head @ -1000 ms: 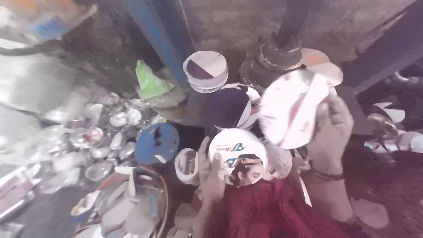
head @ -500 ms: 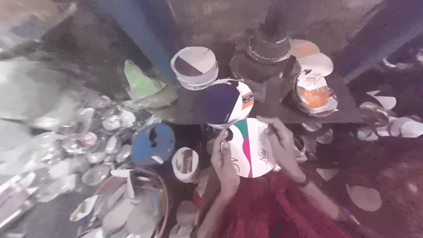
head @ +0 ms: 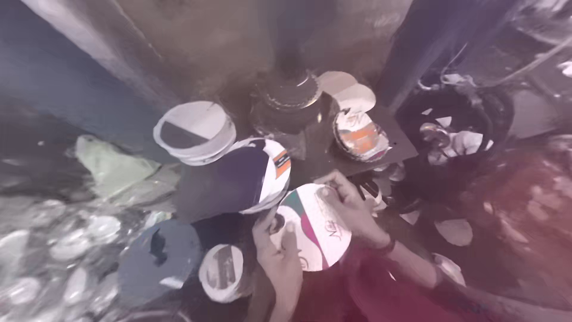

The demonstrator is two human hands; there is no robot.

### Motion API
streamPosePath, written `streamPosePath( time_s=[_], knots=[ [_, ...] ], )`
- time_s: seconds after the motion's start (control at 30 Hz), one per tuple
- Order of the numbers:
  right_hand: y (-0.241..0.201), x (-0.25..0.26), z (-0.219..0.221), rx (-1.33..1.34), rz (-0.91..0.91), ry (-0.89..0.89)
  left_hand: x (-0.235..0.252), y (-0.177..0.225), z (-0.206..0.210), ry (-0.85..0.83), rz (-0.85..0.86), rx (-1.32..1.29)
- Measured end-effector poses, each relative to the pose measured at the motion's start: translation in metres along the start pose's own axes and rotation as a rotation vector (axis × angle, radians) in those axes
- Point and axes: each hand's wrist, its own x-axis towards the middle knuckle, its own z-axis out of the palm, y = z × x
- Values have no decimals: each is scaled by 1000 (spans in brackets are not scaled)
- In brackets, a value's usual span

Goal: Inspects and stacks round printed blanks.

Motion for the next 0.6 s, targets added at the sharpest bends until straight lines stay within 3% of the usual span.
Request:
streamPosePath(
  time_s=[0.1,0.27,0.37,0.43,0.5,0.6],
  knots=[
    [2,-4,3,44,4,3,7,-6,3,45,28,58],
    [11,-9,13,19,-55,297,6,-12,22,87,55,47],
    [14,-4,0,-109,-157,237,3,-13,23,56,79,34],
    [13,6,-12,-312,-237,239,0,-14,21,51,76,43],
    [9,21,-26,-656,-303,366,-2,-18,18,58,52,48],
    [10,49,-47,-1029,-170,396,4,-16,7,104,-30,35]
  ],
)
